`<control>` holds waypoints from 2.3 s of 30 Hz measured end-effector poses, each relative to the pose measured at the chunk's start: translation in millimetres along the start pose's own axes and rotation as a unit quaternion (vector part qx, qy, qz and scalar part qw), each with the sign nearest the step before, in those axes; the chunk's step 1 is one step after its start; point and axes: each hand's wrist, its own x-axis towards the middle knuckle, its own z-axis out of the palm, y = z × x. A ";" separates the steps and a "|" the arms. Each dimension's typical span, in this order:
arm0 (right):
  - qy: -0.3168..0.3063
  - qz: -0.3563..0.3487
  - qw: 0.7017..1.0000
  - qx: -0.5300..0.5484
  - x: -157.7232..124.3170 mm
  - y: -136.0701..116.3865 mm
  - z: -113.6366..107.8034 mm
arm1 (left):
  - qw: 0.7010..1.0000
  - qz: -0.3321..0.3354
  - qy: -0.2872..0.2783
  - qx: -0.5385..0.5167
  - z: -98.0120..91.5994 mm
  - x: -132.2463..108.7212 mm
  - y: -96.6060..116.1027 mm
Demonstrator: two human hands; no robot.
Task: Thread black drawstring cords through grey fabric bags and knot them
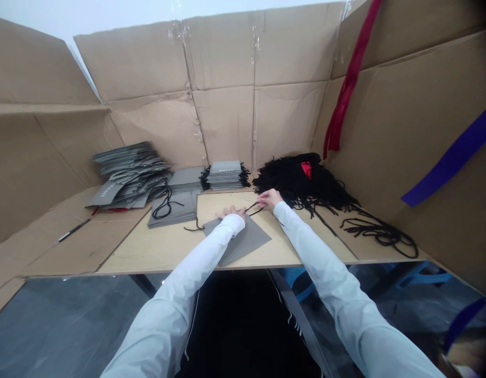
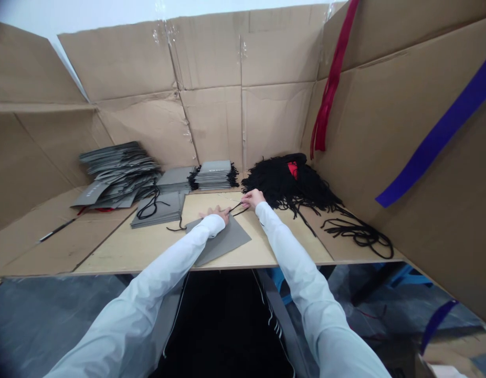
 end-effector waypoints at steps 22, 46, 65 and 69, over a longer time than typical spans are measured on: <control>-0.067 0.019 0.997 -0.031 4.5 10.9 -17.2 | 0.993 0.113 0.023 -0.006 11.6 -15.6 -29.1; -0.075 -0.012 0.992 0.103 -14.9 -24.5 2.6 | 0.880 0.473 -0.028 0.031 -45.4 15.7 -16.3; 0.061 -0.040 0.974 -0.213 -10.4 -49.5 31.1 | 0.894 0.099 0.108 -0.424 -42.2 39.9 0.8; 0.069 0.035 0.981 -0.179 12.5 -58.8 37.4 | 0.853 -0.036 0.047 -0.519 -64.8 42.7 2.1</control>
